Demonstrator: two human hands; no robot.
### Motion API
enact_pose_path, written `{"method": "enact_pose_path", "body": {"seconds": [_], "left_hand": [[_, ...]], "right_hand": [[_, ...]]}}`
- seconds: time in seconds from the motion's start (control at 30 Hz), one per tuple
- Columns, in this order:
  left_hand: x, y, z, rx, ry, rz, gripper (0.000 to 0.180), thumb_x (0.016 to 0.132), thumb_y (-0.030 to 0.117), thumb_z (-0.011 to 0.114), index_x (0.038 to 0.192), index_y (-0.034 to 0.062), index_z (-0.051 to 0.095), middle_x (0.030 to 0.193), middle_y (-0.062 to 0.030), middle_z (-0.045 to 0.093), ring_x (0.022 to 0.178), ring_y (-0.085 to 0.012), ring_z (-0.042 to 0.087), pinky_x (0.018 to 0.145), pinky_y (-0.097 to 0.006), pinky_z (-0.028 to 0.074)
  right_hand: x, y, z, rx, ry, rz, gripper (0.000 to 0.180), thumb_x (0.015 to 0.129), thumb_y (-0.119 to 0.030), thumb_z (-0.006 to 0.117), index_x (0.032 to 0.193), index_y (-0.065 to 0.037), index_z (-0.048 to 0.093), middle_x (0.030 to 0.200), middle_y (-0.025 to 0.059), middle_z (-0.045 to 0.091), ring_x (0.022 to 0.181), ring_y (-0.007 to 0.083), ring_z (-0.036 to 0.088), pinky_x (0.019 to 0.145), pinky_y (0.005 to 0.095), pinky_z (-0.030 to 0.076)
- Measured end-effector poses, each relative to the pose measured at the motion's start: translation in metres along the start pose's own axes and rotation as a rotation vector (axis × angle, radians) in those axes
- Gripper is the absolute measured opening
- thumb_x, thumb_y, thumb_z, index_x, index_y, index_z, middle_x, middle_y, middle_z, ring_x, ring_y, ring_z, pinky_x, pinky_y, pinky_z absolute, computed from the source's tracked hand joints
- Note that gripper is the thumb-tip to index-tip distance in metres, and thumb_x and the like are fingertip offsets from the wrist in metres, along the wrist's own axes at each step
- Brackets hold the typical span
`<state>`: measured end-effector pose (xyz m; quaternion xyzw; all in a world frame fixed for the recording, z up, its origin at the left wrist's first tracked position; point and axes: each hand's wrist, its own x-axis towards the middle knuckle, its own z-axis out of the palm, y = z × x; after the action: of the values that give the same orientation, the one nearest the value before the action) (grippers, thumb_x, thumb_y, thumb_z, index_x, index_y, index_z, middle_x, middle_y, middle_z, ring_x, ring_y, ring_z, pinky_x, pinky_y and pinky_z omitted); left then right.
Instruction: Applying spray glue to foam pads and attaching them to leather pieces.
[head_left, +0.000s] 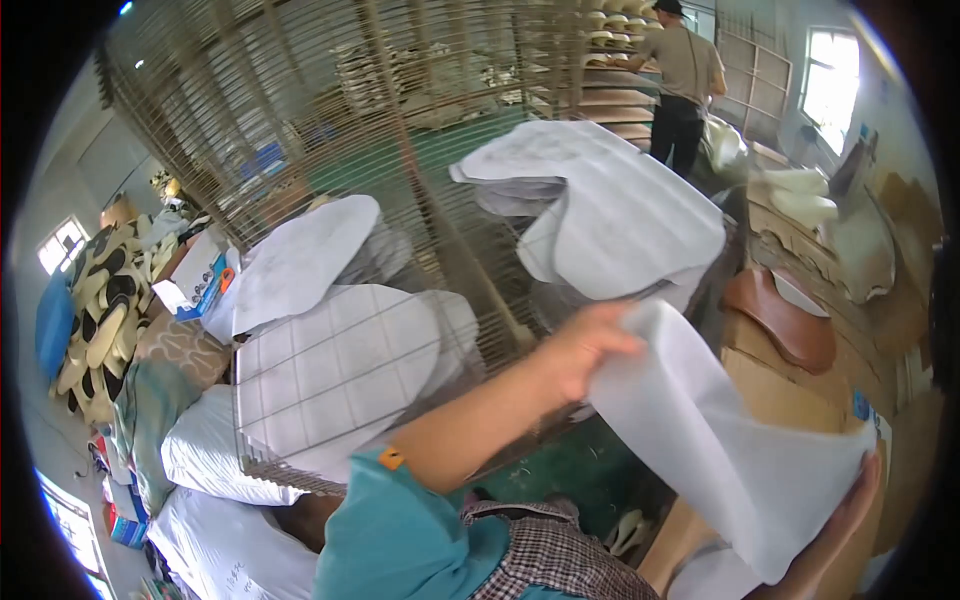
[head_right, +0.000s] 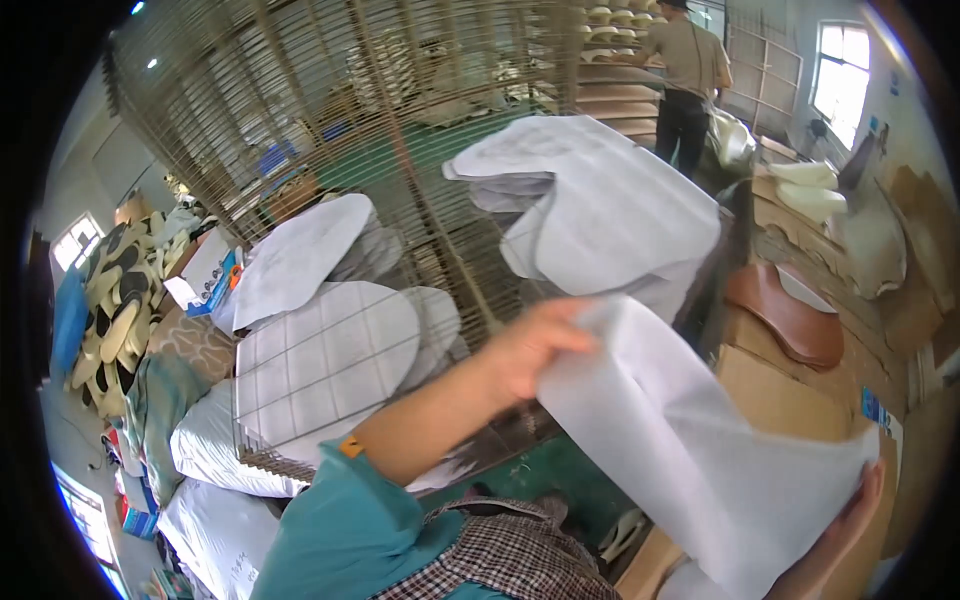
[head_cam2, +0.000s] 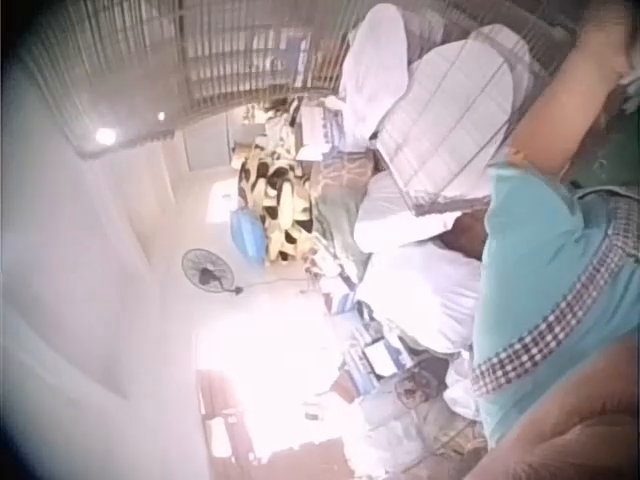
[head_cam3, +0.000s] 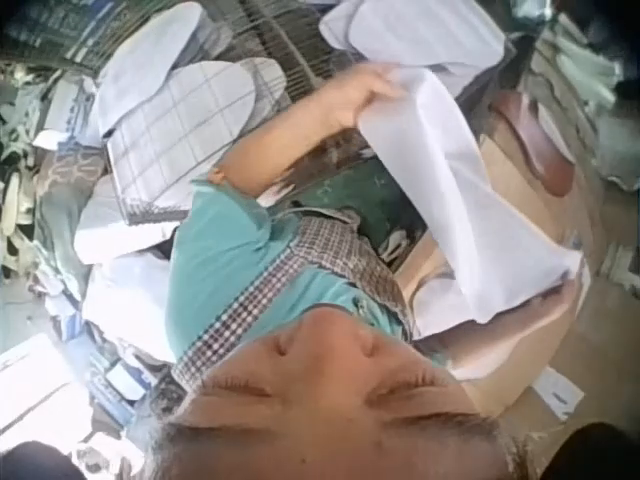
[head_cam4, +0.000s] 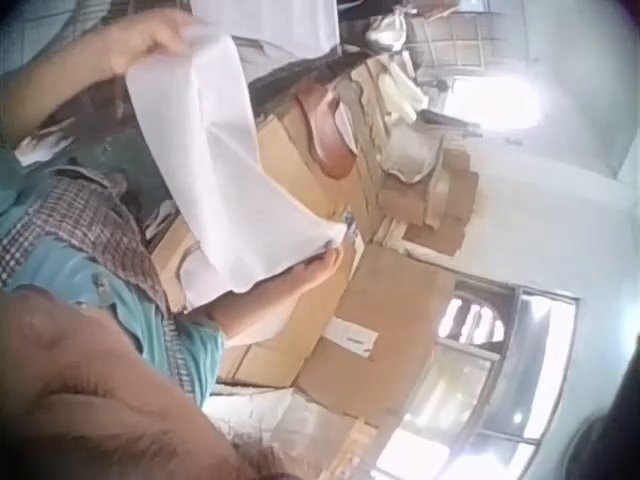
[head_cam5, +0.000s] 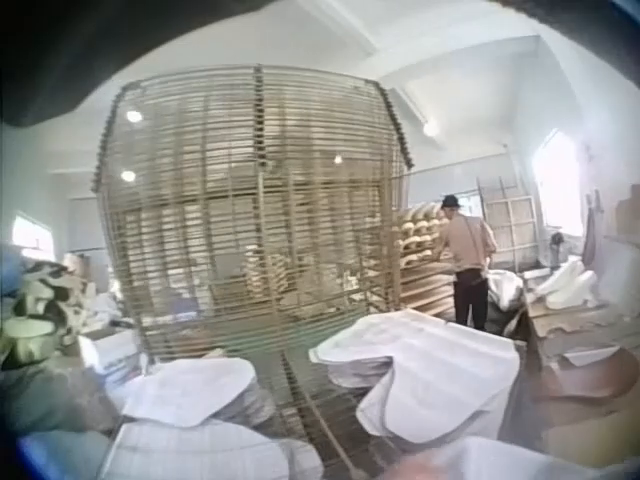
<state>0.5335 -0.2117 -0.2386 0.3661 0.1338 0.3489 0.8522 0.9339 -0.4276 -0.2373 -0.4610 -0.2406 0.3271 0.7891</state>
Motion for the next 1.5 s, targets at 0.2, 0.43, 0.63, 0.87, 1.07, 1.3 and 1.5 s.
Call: {"method": "enact_pose_path", "body": {"seconds": [0.2, 0.43, 0.63, 0.87, 1.07, 1.3, 1.5], "left_hand": [[-0.174, 0.175, -0.078, 0.253, 0.302, 0.488, 0.046, 0.07, -0.002, 0.053, 0.115, -0.0034, 0.051, 0.101, -0.0143, 0.062, 0.086, -0.0221, 0.063, 0.079, -0.034, 0.052], [-0.415, 0.235, -0.178, 0.358, 0.882, 0.613, 0.055, 0.072, -0.002, 0.051, 0.125, -0.0044, 0.041, 0.108, -0.017, 0.058, 0.092, -0.0246, 0.061, 0.082, -0.034, 0.05], [-0.546, 0.2, -0.241, 0.402, 1.271, 0.364, 0.056, 0.073, -0.003, 0.053, 0.128, 0.0003, 0.042, 0.105, -0.0159, 0.057, 0.089, -0.0227, 0.06, 0.079, -0.034, 0.05], [-0.588, 0.176, -0.307, 0.583, 1.419, 0.258, 0.05, 0.072, -0.003, 0.056, 0.121, 0.0025, 0.05, 0.091, -0.007, 0.06, 0.071, -0.0173, 0.059, 0.06, -0.028, 0.048], [-0.565, 0.237, -0.29, 0.837, 1.464, -0.105, 0.048, 0.065, -0.001, 0.061, 0.113, 0.0033, 0.056, 0.074, -0.0017, 0.056, 0.061, -0.0133, 0.052, 0.051, -0.027, 0.043], [-0.545, 0.257, -0.327, 0.971, 1.363, -0.471, 0.051, 0.064, 0.0, 0.061, 0.114, 0.0041, 0.055, 0.08, -0.0076, 0.06, 0.065, -0.0164, 0.058, 0.053, -0.03, 0.051], [-0.53, 0.332, -0.363, 0.734, 1.591, 0.319, 0.05, 0.075, 0.011, 0.06, 0.123, 0.0081, 0.045, 0.09, -0.0058, 0.06, 0.065, -0.0173, 0.057, 0.055, -0.03, 0.047]], "right_hand": [[0.018, 0.071, 0.226, 0.088, -0.339, -0.144, 0.009, 0.081, -0.009, 0.056, 0.09, -0.006, 0.056, 0.085, 0.0012, 0.058, 0.077, 0.0093, 0.054, 0.072, 0.0232, 0.044], [-0.13, 0.244, 0.4, 0.114, -0.523, 0.302, 0.016, 0.079, 0.005, 0.057, 0.088, -0.007, 0.053, 0.076, -0.0006, 0.056, 0.068, 0.0076, 0.054, 0.061, 0.0176, 0.044], [-0.195, 0.327, 0.426, -0.327, -0.777, 0.431, 0.016, 0.077, -0.003, 0.064, 0.082, -0.008, 0.049, 0.067, -0.003, 0.05, 0.054, 0.0051, 0.046, 0.044, 0.0196, 0.036], [-0.193, 0.324, 0.428, -0.455, -0.782, 0.441, 0.014, 0.076, 0.0, 0.062, 0.08, -0.004, 0.048, 0.069, 0.0017, 0.052, 0.058, 0.0092, 0.052, 0.047, 0.0232, 0.045], [-0.2, 0.3, 0.408, -0.573, -0.885, 0.339, 0.015, 0.074, 0.004, 0.059, 0.077, -0.004, 0.047, 0.06, 0.0008, 0.051, 0.05, 0.0078, 0.05, 0.045, 0.0196, 0.041], [-0.214, 0.291, 0.401, -0.945, -0.965, 0.009, 0.013, 0.069, 0.0, 0.063, 0.069, -0.003, 0.05, 0.056, -0.0005, 0.048, 0.051, 0.0058, 0.046, 0.049, 0.021, 0.039], [-0.199, 0.272, 0.402, -0.962, -0.863, -0.107, 0.01, 0.071, -0.005, 0.065, 0.074, -0.001, 0.056, 0.059, 0.0015, 0.052, 0.053, 0.0069, 0.047, 0.05, 0.0222, 0.04]]}}
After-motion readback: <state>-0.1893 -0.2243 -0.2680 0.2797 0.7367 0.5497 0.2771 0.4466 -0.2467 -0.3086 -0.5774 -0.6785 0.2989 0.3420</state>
